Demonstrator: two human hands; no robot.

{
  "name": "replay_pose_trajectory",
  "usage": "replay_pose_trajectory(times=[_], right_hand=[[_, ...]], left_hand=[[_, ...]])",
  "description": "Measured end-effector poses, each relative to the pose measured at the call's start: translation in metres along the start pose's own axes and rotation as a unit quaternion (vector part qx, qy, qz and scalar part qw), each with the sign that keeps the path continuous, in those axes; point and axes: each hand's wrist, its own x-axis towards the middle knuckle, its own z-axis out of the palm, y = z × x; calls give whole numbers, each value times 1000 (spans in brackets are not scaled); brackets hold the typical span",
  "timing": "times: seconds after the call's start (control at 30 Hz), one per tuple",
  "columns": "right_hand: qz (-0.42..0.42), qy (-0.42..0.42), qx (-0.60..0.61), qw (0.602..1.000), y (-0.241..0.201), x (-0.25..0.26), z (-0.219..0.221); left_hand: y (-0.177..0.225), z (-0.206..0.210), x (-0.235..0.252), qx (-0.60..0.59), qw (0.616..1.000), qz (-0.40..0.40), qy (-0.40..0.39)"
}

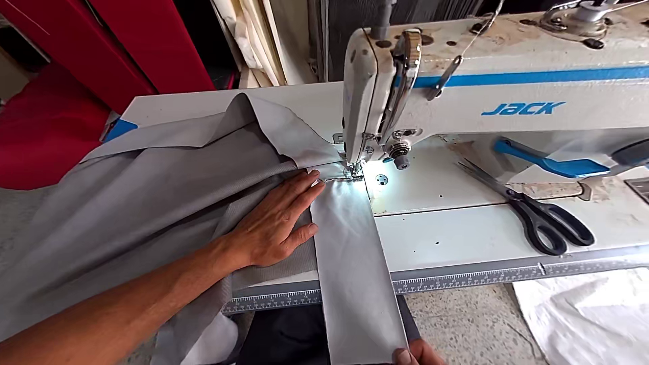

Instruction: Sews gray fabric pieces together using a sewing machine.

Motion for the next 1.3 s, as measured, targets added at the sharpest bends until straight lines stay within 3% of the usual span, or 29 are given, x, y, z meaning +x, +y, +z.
replay_pose_trajectory(times=[0.23,0.33,0.47,0.6,0.7,0.8,1.07,1.17,1.3], right_hand=[[42,19,-17,999,6,2,-1],[18,26,-127,991,5,5,-12],[-174,73,-345,919,-17,13,-20],[-299,11,-441,846,-56,36,28],[-345,-30,-510,788,-55,72,71],[-370,-45,-569,733,-35,102,86],[-345,-80,-655,667,-17,99,68],[-351,-73,-652,668,-15,99,68],[-371,-46,-643,668,-7,98,68]], left_hand=[[-4,3,-1,12,1000,26,10],[-5,3,-3,17,1000,25,7],[-5,3,-2,22,999,30,11],[-4,2,-3,-11,999,22,43],[-2,1,-7,-28,993,-8,117],[-3,1,-12,-1,985,-18,169],[-8,4,-9,5,991,-33,127],[-6,3,-9,24,990,5,140],[-4,0,-10,18,975,170,143]])
